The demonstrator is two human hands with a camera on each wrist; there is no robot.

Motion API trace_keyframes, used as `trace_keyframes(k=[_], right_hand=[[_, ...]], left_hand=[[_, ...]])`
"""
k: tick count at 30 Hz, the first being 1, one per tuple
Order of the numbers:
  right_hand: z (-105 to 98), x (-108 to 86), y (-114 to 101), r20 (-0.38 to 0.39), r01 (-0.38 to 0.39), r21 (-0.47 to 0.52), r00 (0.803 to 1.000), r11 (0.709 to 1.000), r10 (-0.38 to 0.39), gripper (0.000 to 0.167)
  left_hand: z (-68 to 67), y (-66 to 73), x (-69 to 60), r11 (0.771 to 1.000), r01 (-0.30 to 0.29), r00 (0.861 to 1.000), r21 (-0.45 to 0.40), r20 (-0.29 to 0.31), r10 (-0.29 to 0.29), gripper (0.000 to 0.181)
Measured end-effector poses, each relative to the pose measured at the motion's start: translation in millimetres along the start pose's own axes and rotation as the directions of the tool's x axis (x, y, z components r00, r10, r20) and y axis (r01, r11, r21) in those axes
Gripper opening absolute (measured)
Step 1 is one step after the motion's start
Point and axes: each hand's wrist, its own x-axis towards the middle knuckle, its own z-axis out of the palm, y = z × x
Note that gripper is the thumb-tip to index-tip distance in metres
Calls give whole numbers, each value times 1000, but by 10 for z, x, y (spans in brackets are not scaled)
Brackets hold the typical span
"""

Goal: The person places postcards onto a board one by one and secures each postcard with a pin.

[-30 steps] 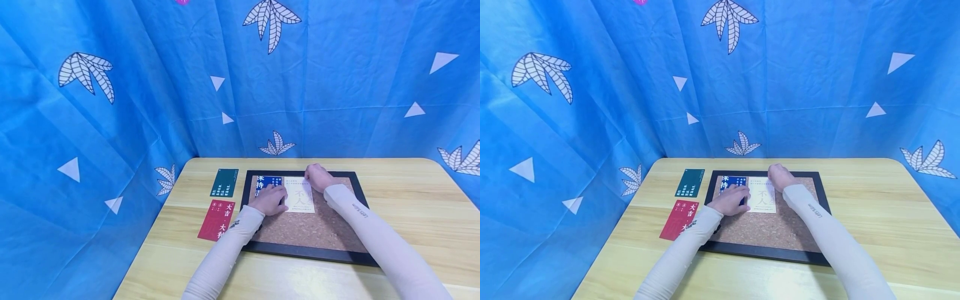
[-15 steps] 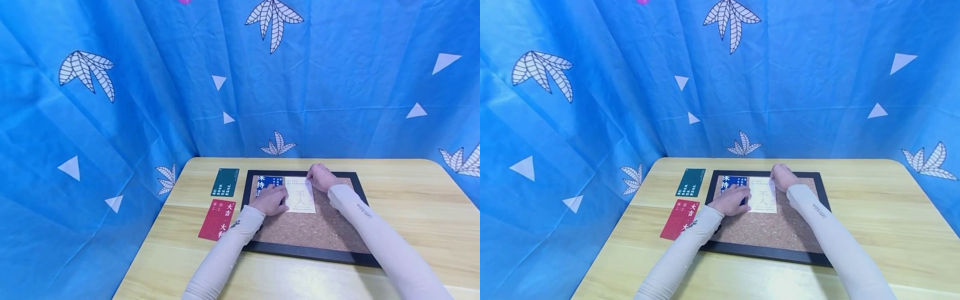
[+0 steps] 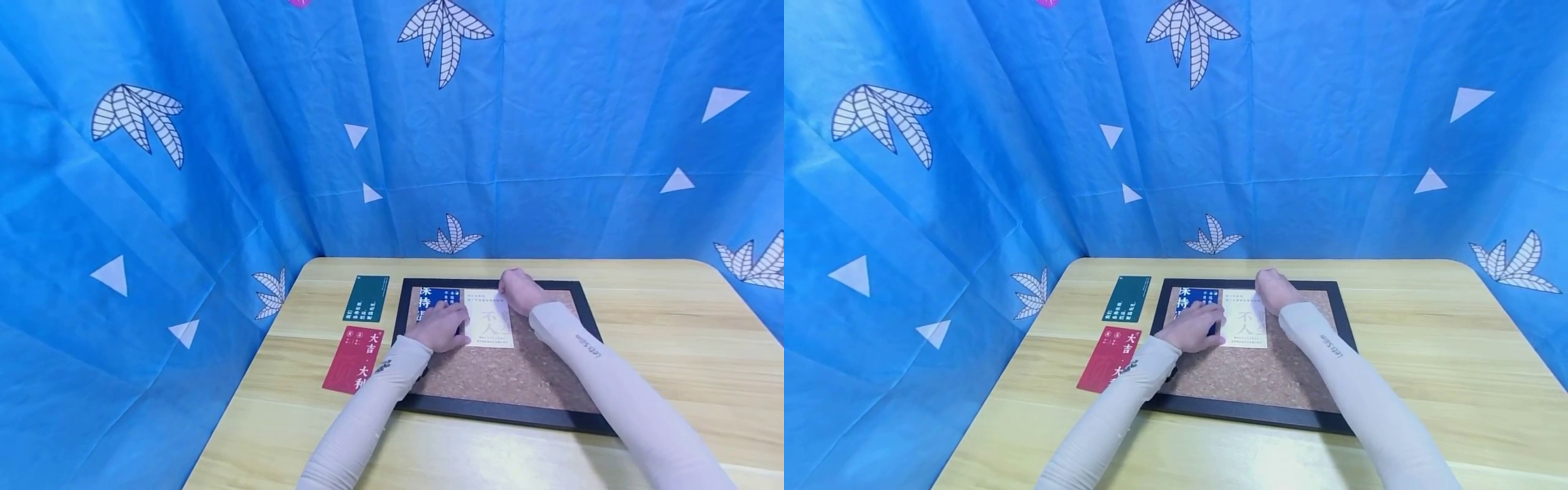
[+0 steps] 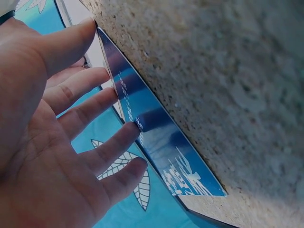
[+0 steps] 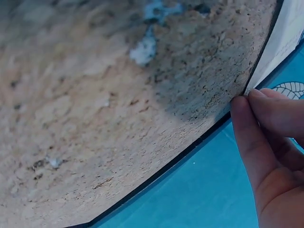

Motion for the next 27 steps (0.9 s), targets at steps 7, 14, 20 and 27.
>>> trace_keyframes(k=[7,14,20,27], right_hand=[[45,-10,-103,-2,18,-80,1000,997,-18,31],[47,-29,-109,1,-22,-39,1000,999,22,39],[34,-43,-59,4,-43,23,999,999,43,31],[-3,-48,-58,12,-80,62,997,995,80,29]], left_hand=[[-2,-17,-2,1000,-1,1000,3,-8,1,40],[24,-21,13,1000,-11,1000,7,-4,11,37],[31,-17,8,1000,-8,1000,4,0,8,39],[21,-10,16,1000,-20,1000,19,-16,20,33]])
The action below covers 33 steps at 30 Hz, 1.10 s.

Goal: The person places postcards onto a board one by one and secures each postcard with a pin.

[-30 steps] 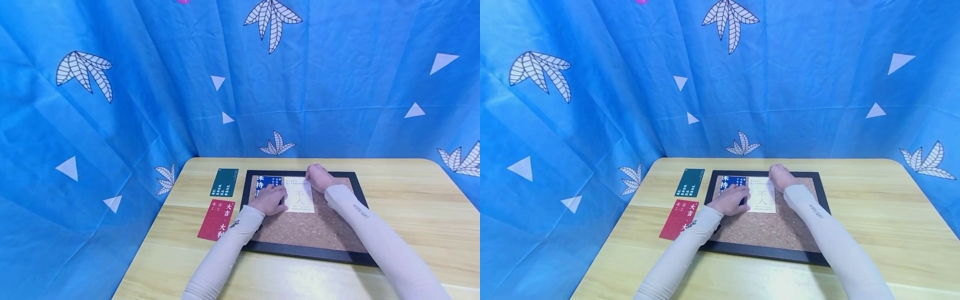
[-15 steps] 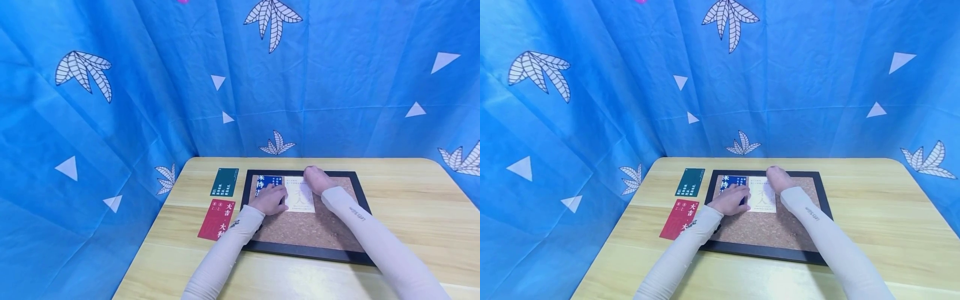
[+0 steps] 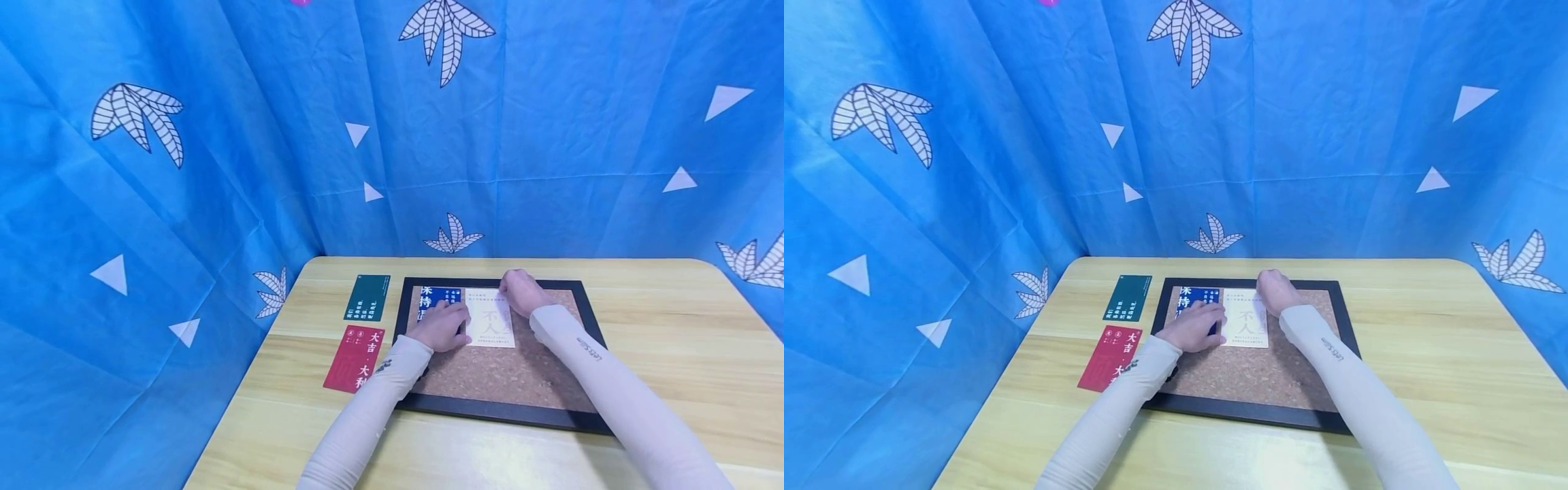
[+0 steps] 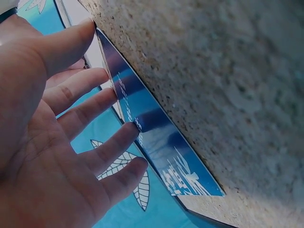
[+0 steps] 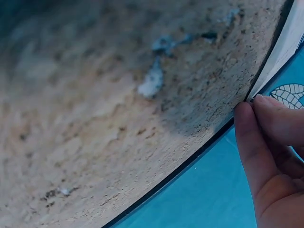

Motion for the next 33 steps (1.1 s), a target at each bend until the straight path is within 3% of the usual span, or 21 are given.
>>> trace_keyframes(k=[6,14,26,33], right_hand=[[29,25,-9,-9,-30,-18,1000,999,30,36],[48,6,-8,-8,-88,10,996,996,88,27],[21,-12,15,-42,-95,66,994,993,98,22],[41,9,-3,-23,-101,58,994,993,103,23]], left_hand=[[-3,5,8,1000,17,1000,0,7,-17,35],[8,16,-2,1000,19,1000,1,14,-19,35],[-3,13,3,1000,17,1000,-5,10,-17,30],[-12,16,-19,1000,10,1000,-3,6,-10,33]])
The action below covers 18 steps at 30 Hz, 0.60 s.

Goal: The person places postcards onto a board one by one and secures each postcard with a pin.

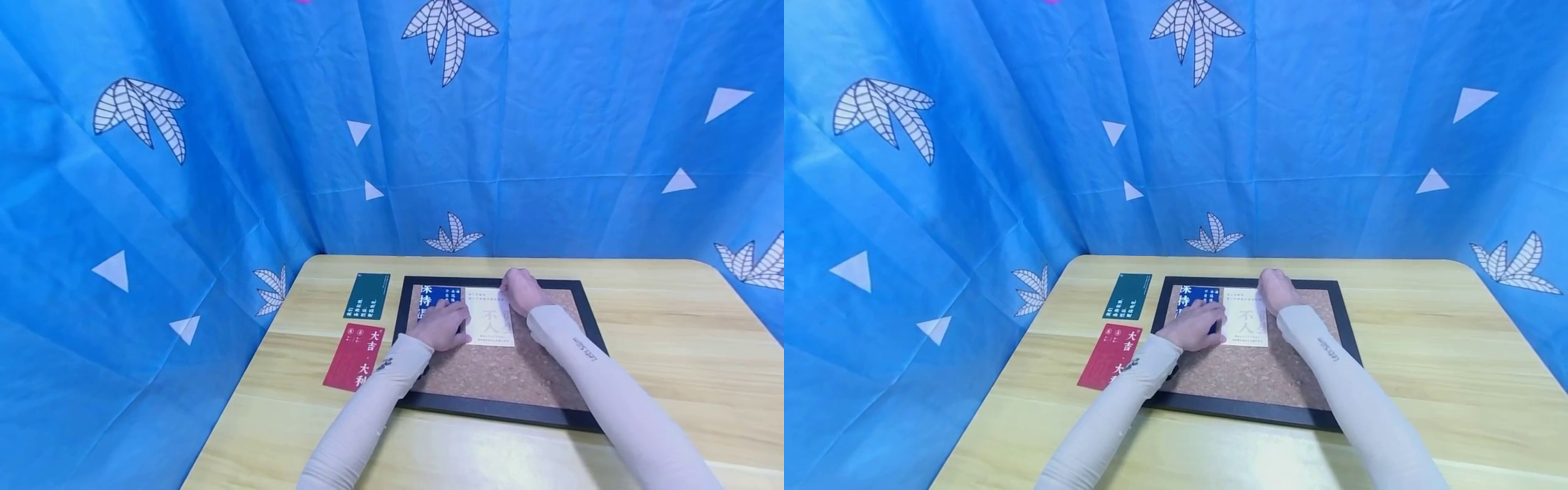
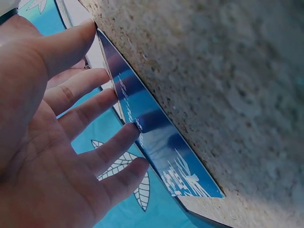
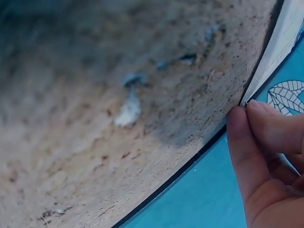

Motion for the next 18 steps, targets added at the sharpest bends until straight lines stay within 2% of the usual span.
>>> trace_keyframes(k=[8,13,18], right_hand=[[4,-10,-54,32,-54,-35,998,998,55,24],[1,-2,-35,19,-40,-27,999,999,41,26],[10,-7,11,-20,10,-3,1000,1000,-10,25]], left_hand=[[9,-3,5,1000,-10,1000,10,-16,10,30],[2,7,0,1000,4,1000,-1,-11,-4,31],[-8,15,-9,1000,17,1000,0,-3,-17,34]])
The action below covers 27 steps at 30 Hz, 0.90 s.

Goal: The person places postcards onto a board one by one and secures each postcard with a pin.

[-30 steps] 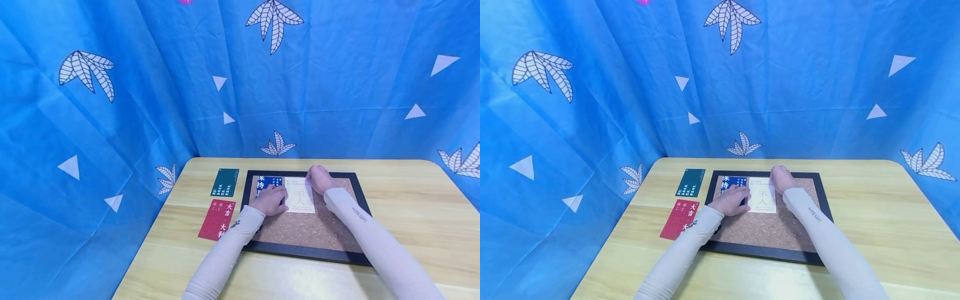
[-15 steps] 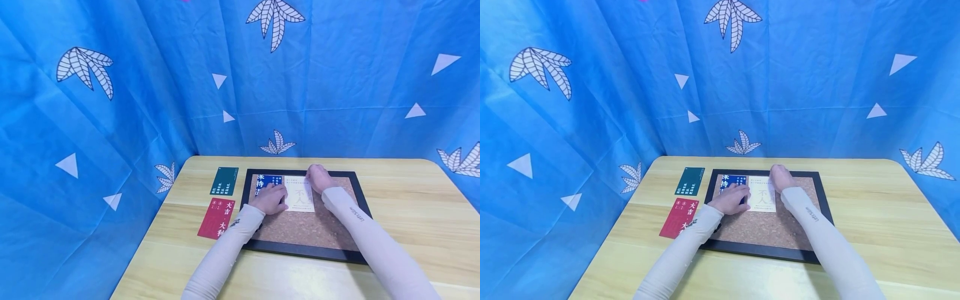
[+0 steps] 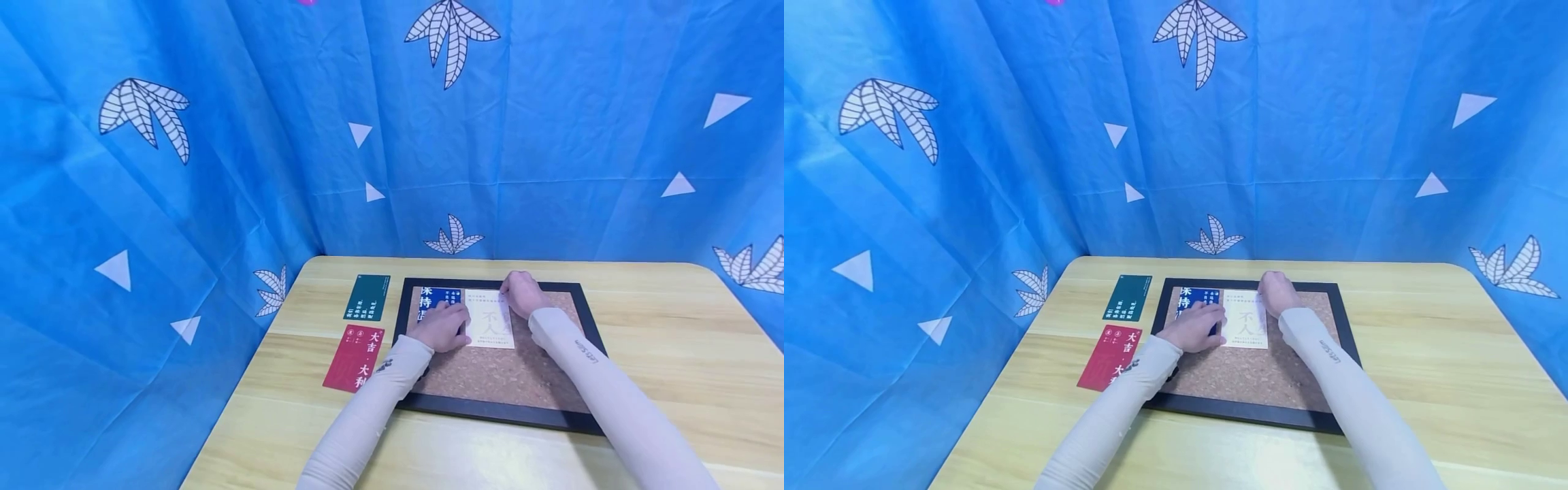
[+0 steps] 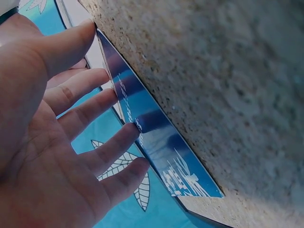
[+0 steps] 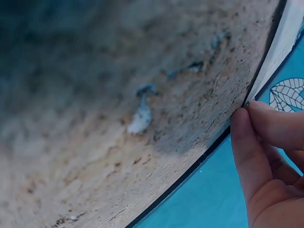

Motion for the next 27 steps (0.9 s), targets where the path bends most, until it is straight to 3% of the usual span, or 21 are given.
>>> trace_keyframes(k=[16,27], right_hand=[[-32,-76,36,38,23,-48,999,999,-22,29],[4,-91,40,14,60,-101,998,993,-59,25]], left_hand=[[6,-7,-17,1000,-12,1000,2,-14,12,37],[30,1,3,1000,-4,1000,0,-6,4,37]])
